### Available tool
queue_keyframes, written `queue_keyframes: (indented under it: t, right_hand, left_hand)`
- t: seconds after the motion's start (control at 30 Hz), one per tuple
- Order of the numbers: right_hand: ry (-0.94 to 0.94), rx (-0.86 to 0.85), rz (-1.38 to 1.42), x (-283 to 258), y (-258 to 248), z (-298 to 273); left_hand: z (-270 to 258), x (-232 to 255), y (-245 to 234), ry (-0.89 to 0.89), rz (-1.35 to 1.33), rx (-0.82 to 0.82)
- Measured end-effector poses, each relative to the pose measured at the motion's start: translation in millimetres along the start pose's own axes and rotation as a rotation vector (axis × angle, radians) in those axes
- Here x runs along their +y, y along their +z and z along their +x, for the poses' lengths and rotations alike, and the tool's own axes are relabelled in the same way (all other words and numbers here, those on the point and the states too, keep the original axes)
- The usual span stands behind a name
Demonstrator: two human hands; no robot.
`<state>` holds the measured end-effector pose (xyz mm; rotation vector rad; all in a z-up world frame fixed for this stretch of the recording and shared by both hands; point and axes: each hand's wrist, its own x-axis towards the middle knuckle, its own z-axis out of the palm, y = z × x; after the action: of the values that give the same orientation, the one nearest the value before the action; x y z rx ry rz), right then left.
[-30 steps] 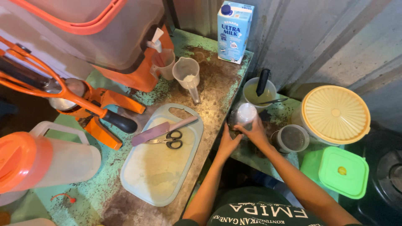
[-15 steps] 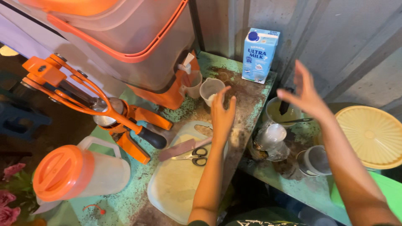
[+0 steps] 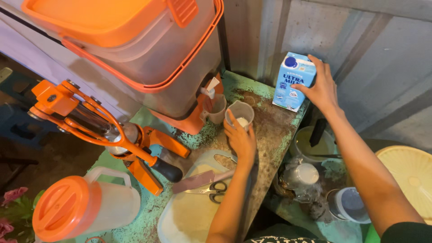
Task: The person cleans a countertop by moving containers and artificial flowers aside and wiping the surface with a cloth. The person also wipes down a large water jug before returning the items to their positions on the counter.
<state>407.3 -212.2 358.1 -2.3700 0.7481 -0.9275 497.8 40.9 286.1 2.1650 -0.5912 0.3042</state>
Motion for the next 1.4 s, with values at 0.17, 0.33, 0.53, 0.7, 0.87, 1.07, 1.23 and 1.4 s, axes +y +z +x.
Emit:
queue_keyframes:
  t: [0.17, 0.33, 0.53, 0.7, 0.87, 1.07, 1.23, 1.4]
  right_hand:
    - [-0.027, -0.011, 0.012, 8, 1, 2]
    - [-0.114, -0.007, 0.036, 12, 4, -1]
    - [-0.107, 0.143, -0.046, -20, -4, -21]
    - [-0.274, -0.069, 0.160, -77, 51, -34]
    - [-0.627, -0.298, 0.237, -113, 175, -7]
    - [-0.407, -0.508, 0.134, -93, 233, 2]
    - [-0.567, -0.439, 0.262, -101, 203, 2]
    - [-0.590, -0.636, 0.228, -131, 120, -58]
  left_hand:
    - [24, 8, 38, 0.072, -0.062, -0.023]
    - [69, 19, 89, 0.035, -0.072, -0.064]
    - [87, 30, 95, 0.060, -0.177, -0.052]
    - [30, 11, 33, 0.116, -0.393, -0.034]
    - [16, -44, -31, -0.308, -0.344, 0.207]
    - [36, -75, -55, -0.128, -0.315, 0.224]
    - [3, -82, -96, -0.137, -0.187, 0.082]
    - [-68, -91, -166, -0.269, -0.123, 0.031]
